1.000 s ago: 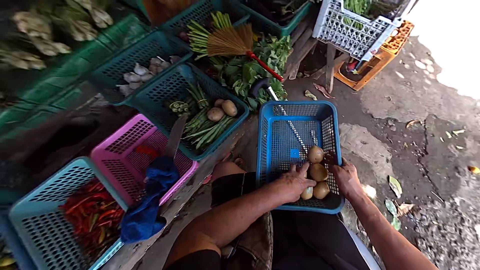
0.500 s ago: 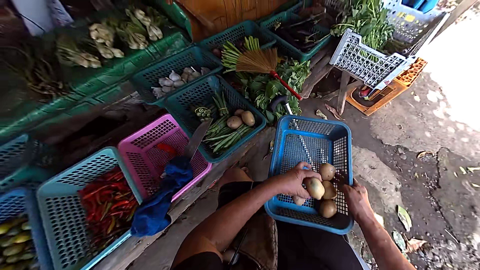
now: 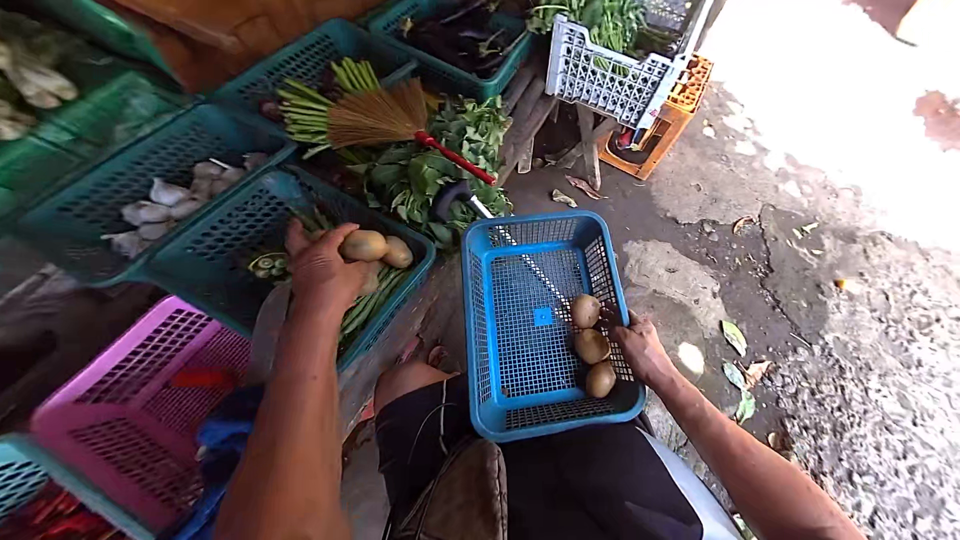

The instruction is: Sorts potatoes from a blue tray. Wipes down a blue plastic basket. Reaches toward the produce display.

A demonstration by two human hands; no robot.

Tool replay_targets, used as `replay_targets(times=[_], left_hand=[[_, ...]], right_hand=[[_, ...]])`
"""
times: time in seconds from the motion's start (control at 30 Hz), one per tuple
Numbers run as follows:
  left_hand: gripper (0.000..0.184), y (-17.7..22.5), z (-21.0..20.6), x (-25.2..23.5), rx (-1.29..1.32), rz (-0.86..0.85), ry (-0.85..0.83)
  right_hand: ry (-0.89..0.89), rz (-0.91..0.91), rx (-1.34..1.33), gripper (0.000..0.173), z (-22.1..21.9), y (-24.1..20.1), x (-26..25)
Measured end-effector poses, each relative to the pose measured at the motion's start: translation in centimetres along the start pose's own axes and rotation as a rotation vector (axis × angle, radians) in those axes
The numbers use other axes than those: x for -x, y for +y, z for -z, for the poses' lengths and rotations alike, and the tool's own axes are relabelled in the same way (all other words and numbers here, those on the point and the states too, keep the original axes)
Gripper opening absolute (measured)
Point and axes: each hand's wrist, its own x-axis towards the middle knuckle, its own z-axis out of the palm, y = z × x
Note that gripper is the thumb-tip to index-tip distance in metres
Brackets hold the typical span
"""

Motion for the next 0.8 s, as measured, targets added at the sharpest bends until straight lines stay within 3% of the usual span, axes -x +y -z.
replay_targets(times=[0.1, 0.17, 0.27, 0.33, 0.4, 0.47, 0.53, 0.67, 0.8], left_hand=[[0.052, 0.6, -0.5, 0.7, -0.119, 0.057, -0.048], [0.048, 2.8, -1.1, 2.0, -0.134, -0.011, -0.032], [0.035, 8.2, -3.2, 5.3, -0.062, -0.288, -0.136], [0.031, 10.8, -7.0, 7.8, -0.014, -0.575, -0.340], [0.043, 12.9, -12.2, 10.0, 0.029, -0.762, -0.621], [0.062, 14.3, -16.1, 11.9, 0.018, -0.774, -0.865], [0.070, 14.8, -18.0, 13.0, -0.026, -0.735, -0.960], [0.064, 14.4, -19.5, 13.2, 0.010, -0.734, -0.943], [0.063, 14.7, -18.4, 12.7, 0.046, -0.732, -0.934]], right_hand=[[0.001, -0.004, 0.021, 0.031, 0.1, -0.2, 0.2], [-0.001, -0.014, 0.039, 0.031, 0.0, -0.6, 0.5], [0.004, -0.020, 0.066, 0.028, -0.2, -0.7, 0.5], [0.014, -0.005, 0.058, 0.028, -0.3, -0.6, 0.6], [0.031, 0.020, 0.029, 0.030, -0.2, -0.5, 0.9], [0.030, 0.044, -0.005, 0.035, -0.3, -0.4, 1.0], [0.024, 0.060, -0.006, 0.041, -0.3, -0.4, 1.1], [0.060, 0.029, 0.037, 0.031, -0.5, -0.2, 0.5], [0.070, 0.028, 0.045, 0.034, -0.6, -0.3, 0.4]])
